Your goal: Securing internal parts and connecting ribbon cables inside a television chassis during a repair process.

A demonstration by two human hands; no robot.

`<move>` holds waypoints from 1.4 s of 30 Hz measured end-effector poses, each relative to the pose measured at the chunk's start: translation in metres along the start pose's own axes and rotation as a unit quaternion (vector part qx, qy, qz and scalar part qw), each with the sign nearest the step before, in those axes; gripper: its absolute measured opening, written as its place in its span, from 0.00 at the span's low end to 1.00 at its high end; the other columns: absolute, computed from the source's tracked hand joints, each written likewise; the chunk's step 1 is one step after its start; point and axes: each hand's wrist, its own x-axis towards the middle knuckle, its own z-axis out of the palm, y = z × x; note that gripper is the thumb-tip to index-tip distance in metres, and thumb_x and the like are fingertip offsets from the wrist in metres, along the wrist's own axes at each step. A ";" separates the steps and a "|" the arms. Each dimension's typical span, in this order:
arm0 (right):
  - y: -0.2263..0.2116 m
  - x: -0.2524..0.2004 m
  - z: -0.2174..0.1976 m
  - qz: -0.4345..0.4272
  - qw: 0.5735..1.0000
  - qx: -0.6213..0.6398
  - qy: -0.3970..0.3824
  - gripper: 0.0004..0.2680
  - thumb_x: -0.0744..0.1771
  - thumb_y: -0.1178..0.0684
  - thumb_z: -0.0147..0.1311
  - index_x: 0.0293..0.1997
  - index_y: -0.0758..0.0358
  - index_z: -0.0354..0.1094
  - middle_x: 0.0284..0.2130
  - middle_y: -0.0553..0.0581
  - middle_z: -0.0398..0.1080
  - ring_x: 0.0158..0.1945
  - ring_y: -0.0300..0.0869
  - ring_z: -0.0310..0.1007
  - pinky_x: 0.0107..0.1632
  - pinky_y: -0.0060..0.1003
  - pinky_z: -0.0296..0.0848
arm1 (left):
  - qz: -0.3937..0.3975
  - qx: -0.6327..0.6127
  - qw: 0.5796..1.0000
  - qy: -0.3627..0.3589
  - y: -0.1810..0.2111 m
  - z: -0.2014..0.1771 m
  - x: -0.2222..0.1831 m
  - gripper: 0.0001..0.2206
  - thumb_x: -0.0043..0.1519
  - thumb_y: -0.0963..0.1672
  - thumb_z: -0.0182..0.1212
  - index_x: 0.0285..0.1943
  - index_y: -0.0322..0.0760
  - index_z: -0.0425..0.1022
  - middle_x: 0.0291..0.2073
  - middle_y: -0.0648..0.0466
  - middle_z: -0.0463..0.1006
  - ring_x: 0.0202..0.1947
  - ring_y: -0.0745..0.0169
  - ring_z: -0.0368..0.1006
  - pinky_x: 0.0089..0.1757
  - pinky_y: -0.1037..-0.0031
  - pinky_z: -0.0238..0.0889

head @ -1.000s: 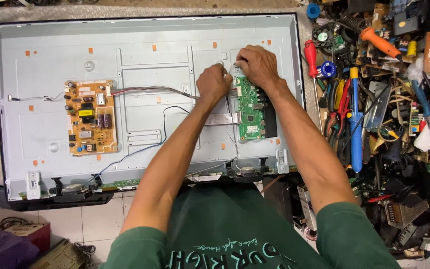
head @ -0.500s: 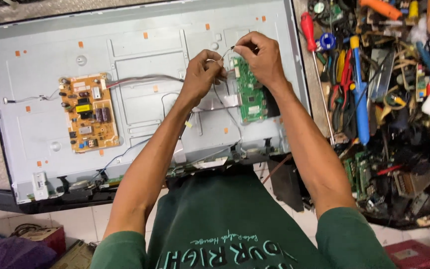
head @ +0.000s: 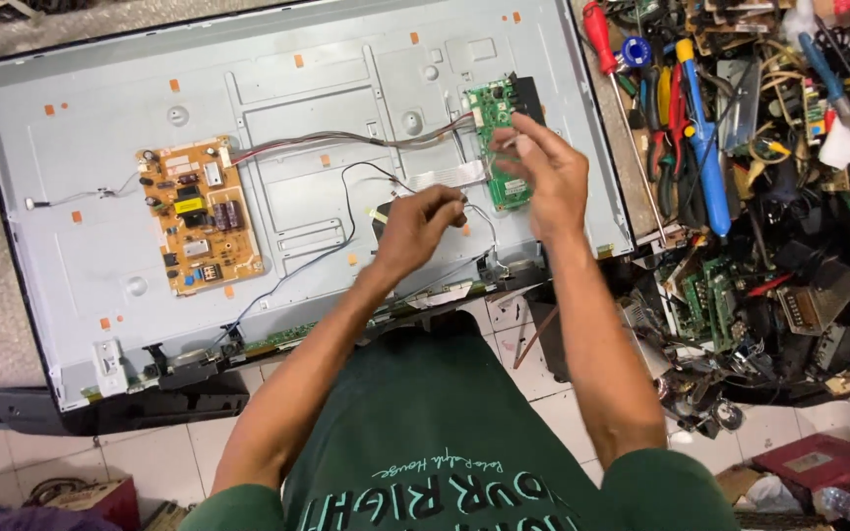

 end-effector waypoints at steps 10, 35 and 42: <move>0.024 -0.047 -0.008 0.113 0.992 -0.028 0.049 0.06 0.68 0.62 0.57 0.49 0.64 0.66 0.39 0.67 0.79 0.29 0.41 0.80 0.24 0.26 0.74 | 0.053 0.072 0.989 -0.117 -0.038 0.012 -0.016 0.10 0.66 0.39 0.60 0.52 0.41 0.85 0.42 0.41 0.85 0.45 0.40 0.81 0.51 0.54 0.72; 0.088 -0.039 0.017 0.059 0.984 -0.102 0.132 0.07 0.64 0.60 0.66 0.41 0.68 0.72 0.28 0.59 0.75 0.26 0.37 0.77 0.28 0.30 0.73 | 0.003 0.238 0.952 -0.191 -0.009 -0.010 0.078 0.06 0.63 0.41 0.62 0.45 0.38 0.84 0.34 0.45 0.85 0.38 0.38 0.81 0.42 0.52 0.71; 0.062 -0.041 0.016 0.202 0.939 0.278 0.023 0.08 0.67 0.57 0.59 0.51 0.61 0.70 0.36 0.62 0.80 0.37 0.51 0.84 0.32 0.34 0.80 | 0.010 -0.058 0.991 -0.116 0.012 -0.011 0.094 0.07 0.66 0.40 0.64 0.50 0.39 0.83 0.35 0.50 0.84 0.37 0.67 0.72 0.42 0.74 0.69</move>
